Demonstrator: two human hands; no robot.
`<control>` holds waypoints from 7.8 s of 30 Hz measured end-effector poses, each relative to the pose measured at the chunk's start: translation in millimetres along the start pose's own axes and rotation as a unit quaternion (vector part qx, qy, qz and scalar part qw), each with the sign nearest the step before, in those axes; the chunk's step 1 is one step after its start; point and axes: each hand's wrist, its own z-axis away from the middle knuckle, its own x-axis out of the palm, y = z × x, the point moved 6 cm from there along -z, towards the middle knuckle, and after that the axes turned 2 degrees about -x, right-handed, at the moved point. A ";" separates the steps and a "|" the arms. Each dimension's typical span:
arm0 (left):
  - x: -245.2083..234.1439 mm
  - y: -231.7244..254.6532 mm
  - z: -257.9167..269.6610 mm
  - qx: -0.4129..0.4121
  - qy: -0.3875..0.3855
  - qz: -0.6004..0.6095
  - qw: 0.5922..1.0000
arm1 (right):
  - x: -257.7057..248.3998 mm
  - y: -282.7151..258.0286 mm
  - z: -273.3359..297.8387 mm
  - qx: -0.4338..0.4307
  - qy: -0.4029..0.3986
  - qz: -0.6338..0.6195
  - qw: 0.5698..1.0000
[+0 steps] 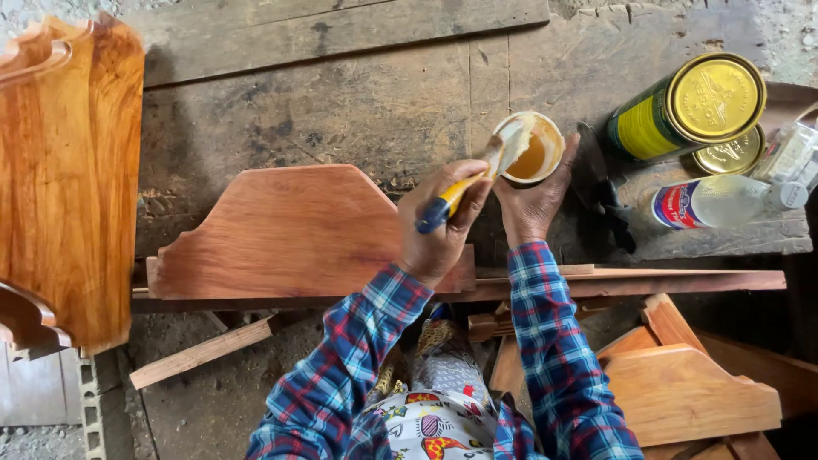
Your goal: The person applies a brown finish to a wooden chair back using a brush. They dip the brush into a container of finish and apply it to the wood surface, then flip the piece over to coat the other side.
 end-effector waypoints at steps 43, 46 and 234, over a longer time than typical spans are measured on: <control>-67.1 -103.2 24.7 -0.417 0.126 0.462 0.773 | -60.7 -8.5 161.8 0.389 -0.303 -0.092 0.865; -108.0 -105.0 58.0 -0.417 0.158 0.407 0.797 | -58.9 13.8 171.9 0.388 -0.283 -0.134 0.867; -306.0 -73.0 58.0 -0.031 0.105 -0.275 0.955 | -82.6 -52.2 162.8 0.453 -0.274 -0.138 0.837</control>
